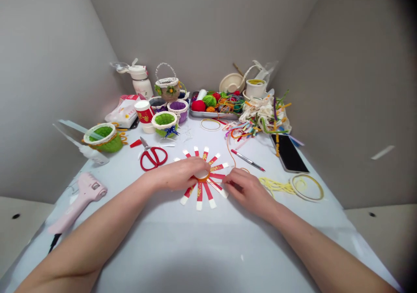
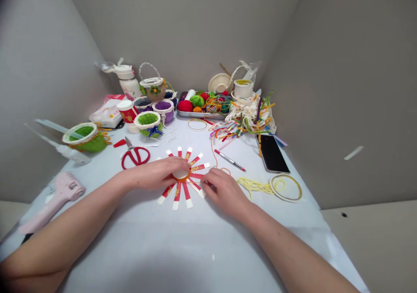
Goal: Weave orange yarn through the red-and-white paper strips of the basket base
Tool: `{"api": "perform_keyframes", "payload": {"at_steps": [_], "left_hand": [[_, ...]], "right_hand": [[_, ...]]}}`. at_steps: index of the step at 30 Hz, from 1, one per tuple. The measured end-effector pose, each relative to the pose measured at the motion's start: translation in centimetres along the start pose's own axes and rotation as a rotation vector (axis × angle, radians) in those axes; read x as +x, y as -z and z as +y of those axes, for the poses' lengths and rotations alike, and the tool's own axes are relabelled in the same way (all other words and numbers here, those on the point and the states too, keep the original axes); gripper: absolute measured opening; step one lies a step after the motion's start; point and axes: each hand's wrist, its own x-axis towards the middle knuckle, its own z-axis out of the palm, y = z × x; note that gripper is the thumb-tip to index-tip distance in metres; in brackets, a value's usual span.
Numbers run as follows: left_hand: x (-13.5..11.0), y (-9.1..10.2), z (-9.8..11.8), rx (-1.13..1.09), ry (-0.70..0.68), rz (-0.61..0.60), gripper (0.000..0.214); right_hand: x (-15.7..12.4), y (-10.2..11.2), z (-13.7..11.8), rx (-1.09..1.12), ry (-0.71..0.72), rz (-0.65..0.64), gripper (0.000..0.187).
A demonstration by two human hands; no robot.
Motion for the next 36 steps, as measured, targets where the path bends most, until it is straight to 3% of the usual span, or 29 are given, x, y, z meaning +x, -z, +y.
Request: {"api": "perform_keyframes", "payload": {"at_steps": [6, 13, 20, 24, 30, 36], "left_hand": [[0.1, -0.2, 0.7, -0.014, 0.054, 0.059, 0.028], [0.0, 0.0, 0.1, -0.120, -0.013, -0.023, 0.032], [-0.2, -0.2, -0.3, -0.171, -0.025, -0.081, 0.033], [-0.1, 0.0, 0.0, -0.176, -0.041, -0.082, 0.033], [0.0, 0.1, 0.3, -0.195, -0.032, -0.080, 0.032], [0.0, -0.2, 0.1, -0.198, -0.046, -0.064, 0.032]], "right_hand": [[-0.5, 0.6, -0.3, -0.139, 0.102, -0.116, 0.020], [-2.7, 0.3, -2.8, -0.176, 0.208, -0.268, 0.023], [-4.7, -1.5, -4.6, -0.219, 0.324, -0.265, 0.025], [-5.0, -1.5, -5.0, -0.289, 0.374, -0.250, 0.024], [-4.4, -0.1, -4.2, -0.395, 0.231, -0.184, 0.024], [-2.1, -0.1, -1.9, -0.219, 0.064, -0.052, 0.025]]}}
